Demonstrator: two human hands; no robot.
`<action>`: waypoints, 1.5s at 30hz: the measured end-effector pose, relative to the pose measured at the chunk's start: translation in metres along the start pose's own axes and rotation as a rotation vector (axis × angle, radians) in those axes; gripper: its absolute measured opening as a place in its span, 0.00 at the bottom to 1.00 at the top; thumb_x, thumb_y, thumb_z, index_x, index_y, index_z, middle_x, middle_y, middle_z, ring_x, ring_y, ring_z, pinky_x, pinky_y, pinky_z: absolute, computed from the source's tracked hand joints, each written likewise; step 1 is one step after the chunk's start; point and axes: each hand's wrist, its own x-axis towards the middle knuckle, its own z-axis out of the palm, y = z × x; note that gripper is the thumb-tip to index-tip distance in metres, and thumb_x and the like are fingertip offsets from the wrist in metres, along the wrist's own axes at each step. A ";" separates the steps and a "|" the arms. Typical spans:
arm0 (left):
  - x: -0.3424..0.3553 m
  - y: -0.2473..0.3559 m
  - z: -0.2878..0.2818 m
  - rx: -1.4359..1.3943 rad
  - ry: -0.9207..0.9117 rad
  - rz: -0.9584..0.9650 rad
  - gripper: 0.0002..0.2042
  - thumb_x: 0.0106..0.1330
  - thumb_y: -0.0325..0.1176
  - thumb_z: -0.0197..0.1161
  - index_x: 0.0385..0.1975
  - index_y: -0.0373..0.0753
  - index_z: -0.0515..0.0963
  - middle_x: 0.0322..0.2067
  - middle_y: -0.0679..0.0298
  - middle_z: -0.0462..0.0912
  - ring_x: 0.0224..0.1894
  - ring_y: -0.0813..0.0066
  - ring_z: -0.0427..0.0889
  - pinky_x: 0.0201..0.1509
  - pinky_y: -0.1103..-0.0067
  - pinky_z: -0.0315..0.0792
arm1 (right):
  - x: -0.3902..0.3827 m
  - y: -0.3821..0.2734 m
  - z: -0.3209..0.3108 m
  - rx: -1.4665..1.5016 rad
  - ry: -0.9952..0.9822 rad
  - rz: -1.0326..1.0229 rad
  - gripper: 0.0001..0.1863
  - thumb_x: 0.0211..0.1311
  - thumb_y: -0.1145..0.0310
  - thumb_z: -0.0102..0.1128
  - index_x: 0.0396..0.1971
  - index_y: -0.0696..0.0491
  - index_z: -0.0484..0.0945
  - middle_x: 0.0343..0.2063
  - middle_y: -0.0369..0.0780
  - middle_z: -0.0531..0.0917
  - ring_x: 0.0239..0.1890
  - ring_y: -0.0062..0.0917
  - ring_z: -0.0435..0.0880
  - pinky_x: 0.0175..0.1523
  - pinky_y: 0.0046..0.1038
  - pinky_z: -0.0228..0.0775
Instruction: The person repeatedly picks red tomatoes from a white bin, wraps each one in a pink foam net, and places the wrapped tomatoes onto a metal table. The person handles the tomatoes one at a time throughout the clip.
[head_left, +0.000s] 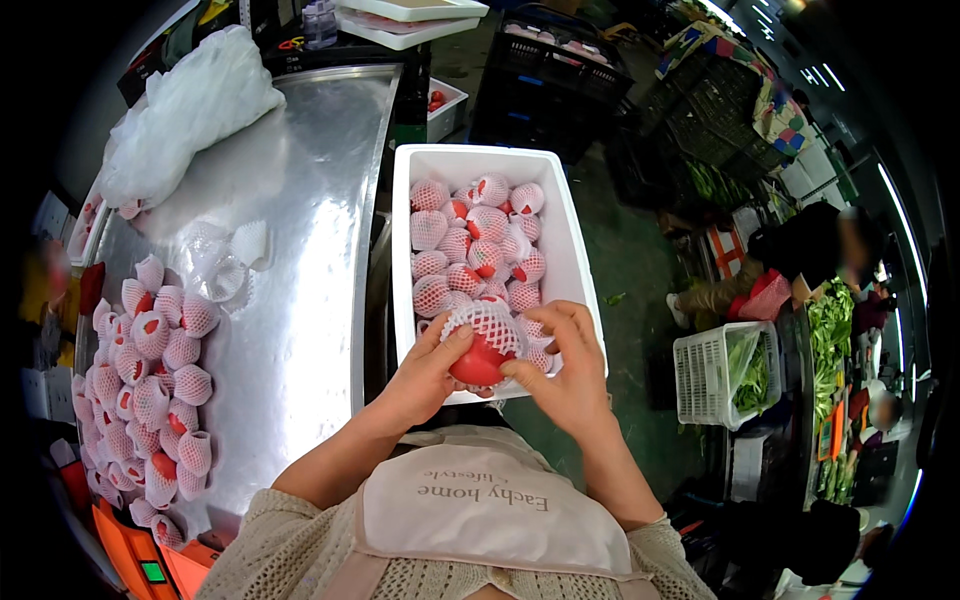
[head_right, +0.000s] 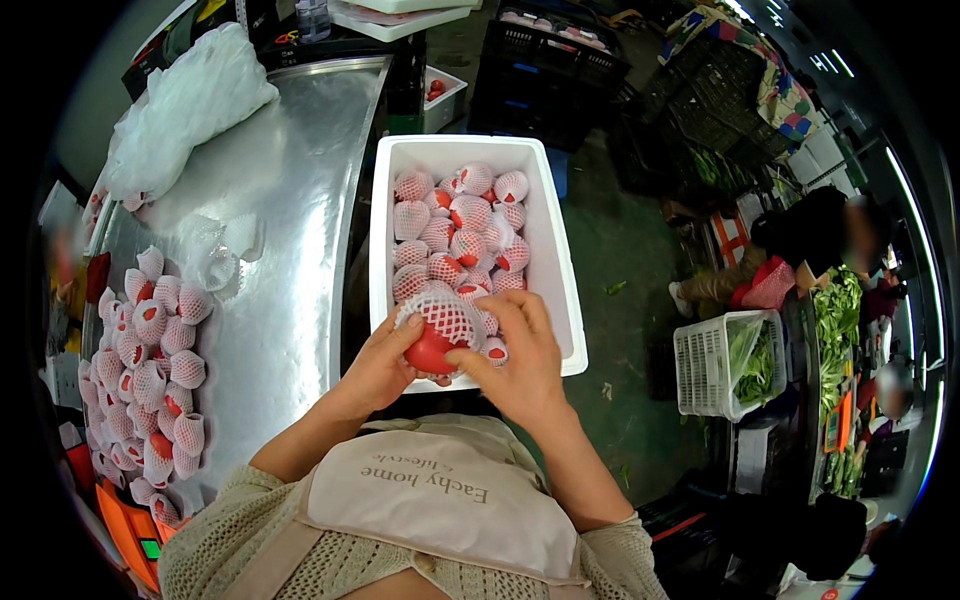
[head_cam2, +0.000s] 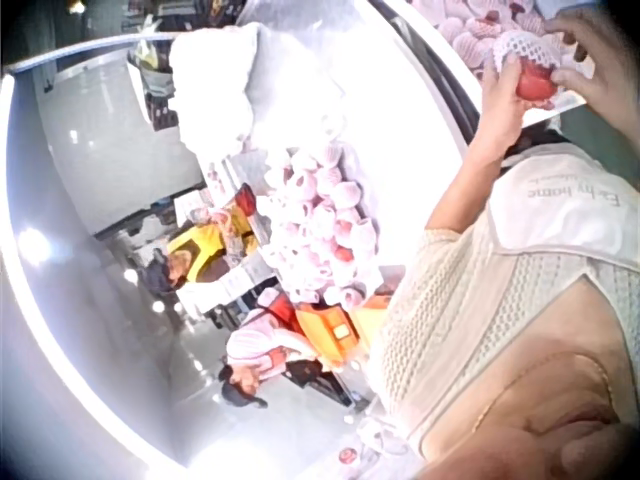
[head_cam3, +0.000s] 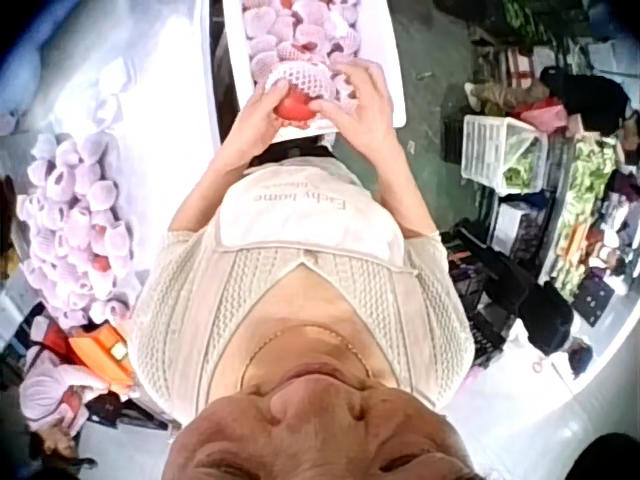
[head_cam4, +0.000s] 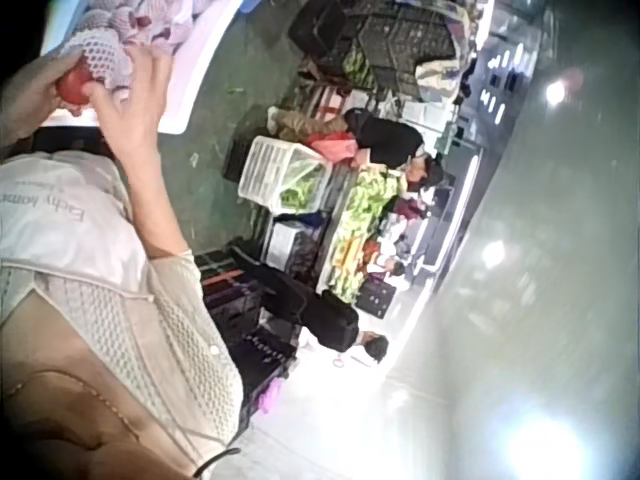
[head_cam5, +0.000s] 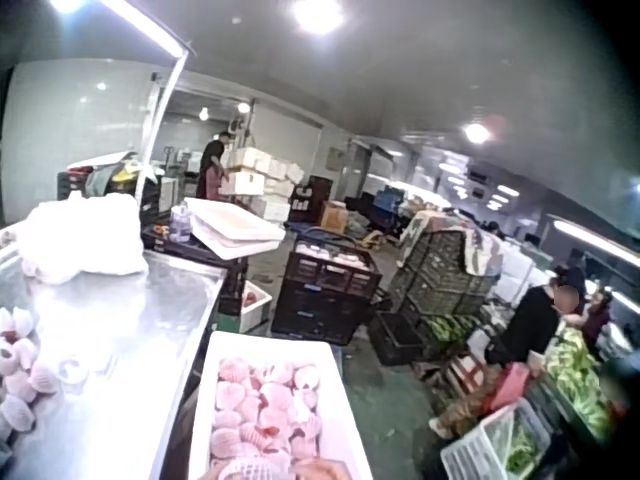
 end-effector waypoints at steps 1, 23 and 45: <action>-0.003 0.003 0.005 0.016 -0.023 0.044 0.24 0.74 0.40 0.55 0.64 0.37 0.60 0.53 0.57 0.76 0.48 0.67 0.82 0.43 0.72 0.81 | -0.002 -0.004 0.002 0.012 -0.031 -0.031 0.25 0.50 0.65 0.73 0.49 0.56 0.76 0.48 0.44 0.75 0.45 0.32 0.77 0.45 0.29 0.71; 0.015 -0.038 -0.025 -0.147 0.096 0.195 0.24 0.66 0.33 0.57 0.62 0.39 0.64 0.53 0.60 0.74 0.52 0.71 0.78 0.51 0.72 0.76 | -0.014 -0.036 0.035 -0.085 -0.019 -0.362 0.08 0.51 0.82 0.64 0.32 0.58 0.76 0.28 0.44 0.77 0.27 0.40 0.76 0.32 0.35 0.68; -0.377 0.222 -0.354 -0.009 1.306 1.709 0.20 0.67 0.44 0.60 0.54 0.41 0.72 0.54 0.54 0.76 0.51 0.56 0.78 0.55 0.58 0.77 | -0.049 0.156 0.065 -0.062 -0.171 0.096 0.07 0.57 0.76 0.61 0.36 0.58 0.79 0.30 0.45 0.80 0.32 0.33 0.82 0.40 0.31 0.74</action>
